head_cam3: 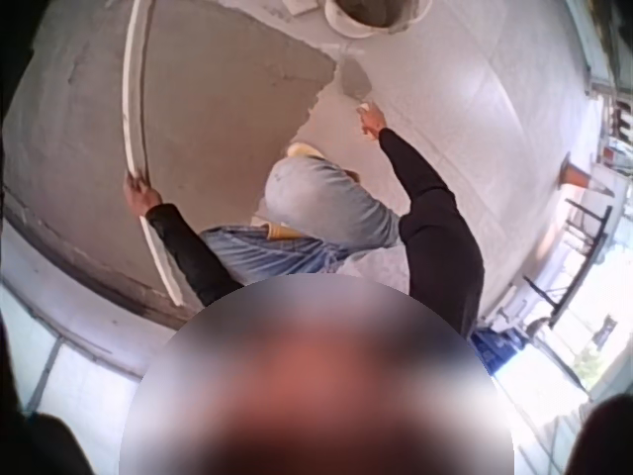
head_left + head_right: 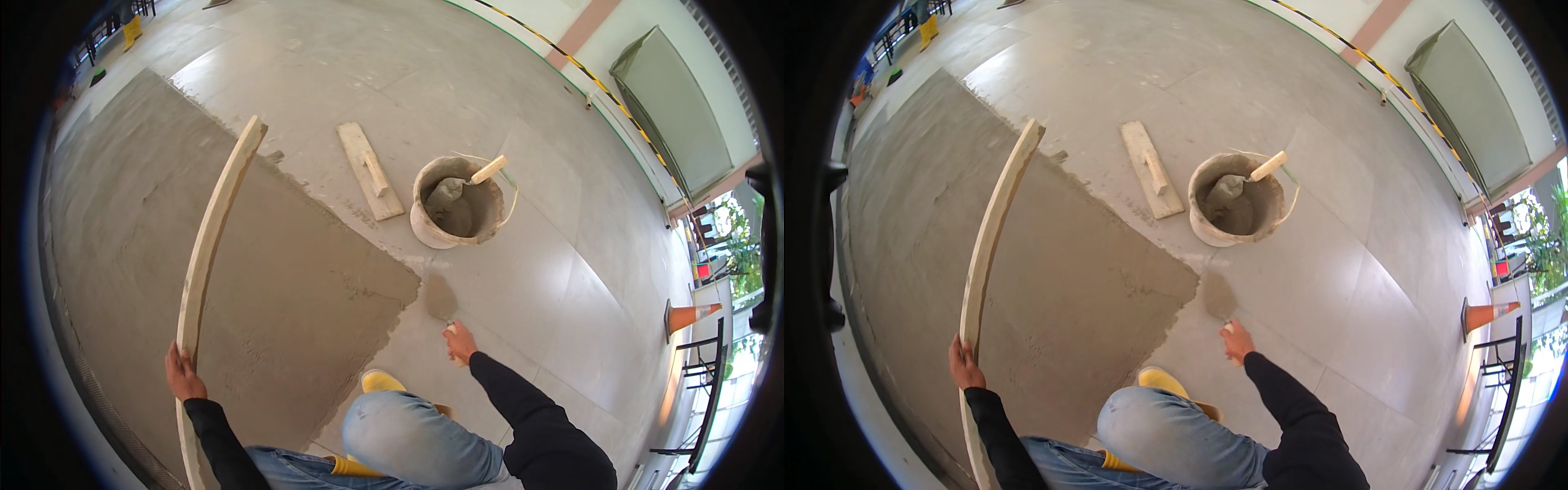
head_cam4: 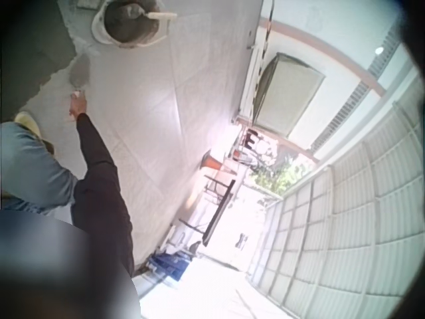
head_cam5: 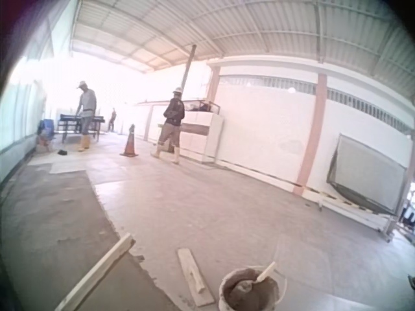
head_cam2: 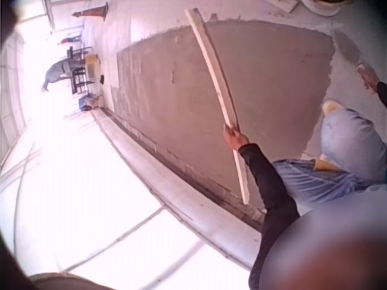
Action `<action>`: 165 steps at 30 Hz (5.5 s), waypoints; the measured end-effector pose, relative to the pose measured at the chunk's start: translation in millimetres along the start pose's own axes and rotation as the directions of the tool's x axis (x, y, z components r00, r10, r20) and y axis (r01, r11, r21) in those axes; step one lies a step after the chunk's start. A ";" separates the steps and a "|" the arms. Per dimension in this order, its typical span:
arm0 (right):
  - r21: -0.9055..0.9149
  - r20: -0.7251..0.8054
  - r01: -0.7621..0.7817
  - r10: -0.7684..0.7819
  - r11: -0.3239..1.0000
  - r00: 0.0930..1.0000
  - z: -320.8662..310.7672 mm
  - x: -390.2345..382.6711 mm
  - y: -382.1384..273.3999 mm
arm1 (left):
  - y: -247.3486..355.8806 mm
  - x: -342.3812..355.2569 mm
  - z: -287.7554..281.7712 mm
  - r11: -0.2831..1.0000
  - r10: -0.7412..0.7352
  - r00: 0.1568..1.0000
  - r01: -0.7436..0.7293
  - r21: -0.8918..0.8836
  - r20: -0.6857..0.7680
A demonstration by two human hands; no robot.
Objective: The person scoops wet concrete from a bucket using a trowel and spreads it onto the floor. They then use a long straightedge to level the surface and a smaller trowel to smooth the edges and fill gaps.
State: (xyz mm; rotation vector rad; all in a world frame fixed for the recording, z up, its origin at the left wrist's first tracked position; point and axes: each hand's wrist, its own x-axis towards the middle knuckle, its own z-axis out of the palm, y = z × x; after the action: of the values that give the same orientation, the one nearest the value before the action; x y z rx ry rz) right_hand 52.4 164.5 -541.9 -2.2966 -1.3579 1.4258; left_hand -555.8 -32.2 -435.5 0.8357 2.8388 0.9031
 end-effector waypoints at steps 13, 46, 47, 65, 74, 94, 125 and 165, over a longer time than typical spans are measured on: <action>-0.668 0.411 0.458 -0.222 0.587 0.884 -11.6 -52.0 -7.4 | -13.1 4.3 8.6 0.999 0.021 1.000 -0.021 -0.024 0.009; -0.073 0.550 0.242 -0.163 0.968 0.819 82.3 12.6 -102.6 | -31.0 -6.7 -14.2 0.998 -0.041 0.998 0.042 0.039 -0.038; -0.120 0.628 0.236 -0.111 0.964 0.771 79.0 16.1 -104.7 | -30.7 -6.2 -13.0 0.998 -0.042 0.998 0.044 0.040 -0.042; -0.120 0.582 0.255 -0.140 0.959 0.801 82.6 -36.5 -11.0 | -5.7 -2.8 5.3 0.997 0.081 0.997 -0.080 0.021 -0.012; -0.470 0.164 0.510 -0.496 0.721 0.853 25.0 -45.0 -11.2 | 2.1 -5.8 -7.3 0.929 0.301 0.940 -0.251 0.272 -0.161; 0.041 0.207 0.925 -0.903 -0.377 -0.377 116.9 -162.3 -368.5 | 17.6 -33.0 -222.3 0.623 0.740 0.582 -0.405 0.669 -0.337; -0.318 0.781 0.923 -0.492 0.217 0.384 170.6 -38.4 -380.1 | 68.3 -70.0 -242.7 0.253 -0.599 0.526 -0.591 -0.766 -0.604; 0.001 0.332 0.794 -0.748 -0.608 -0.574 186.8 -261.4 -434.4 | 71.2 11.8 -278.6 0.189 0.094 0.882 -0.471 -0.862 -0.462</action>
State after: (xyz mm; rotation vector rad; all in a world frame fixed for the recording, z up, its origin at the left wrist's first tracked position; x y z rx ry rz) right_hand -402.5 167.3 -250.4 0.2453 -2.5052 0.3808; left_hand -587.7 -123.1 -164.3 1.0014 1.4850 2.6158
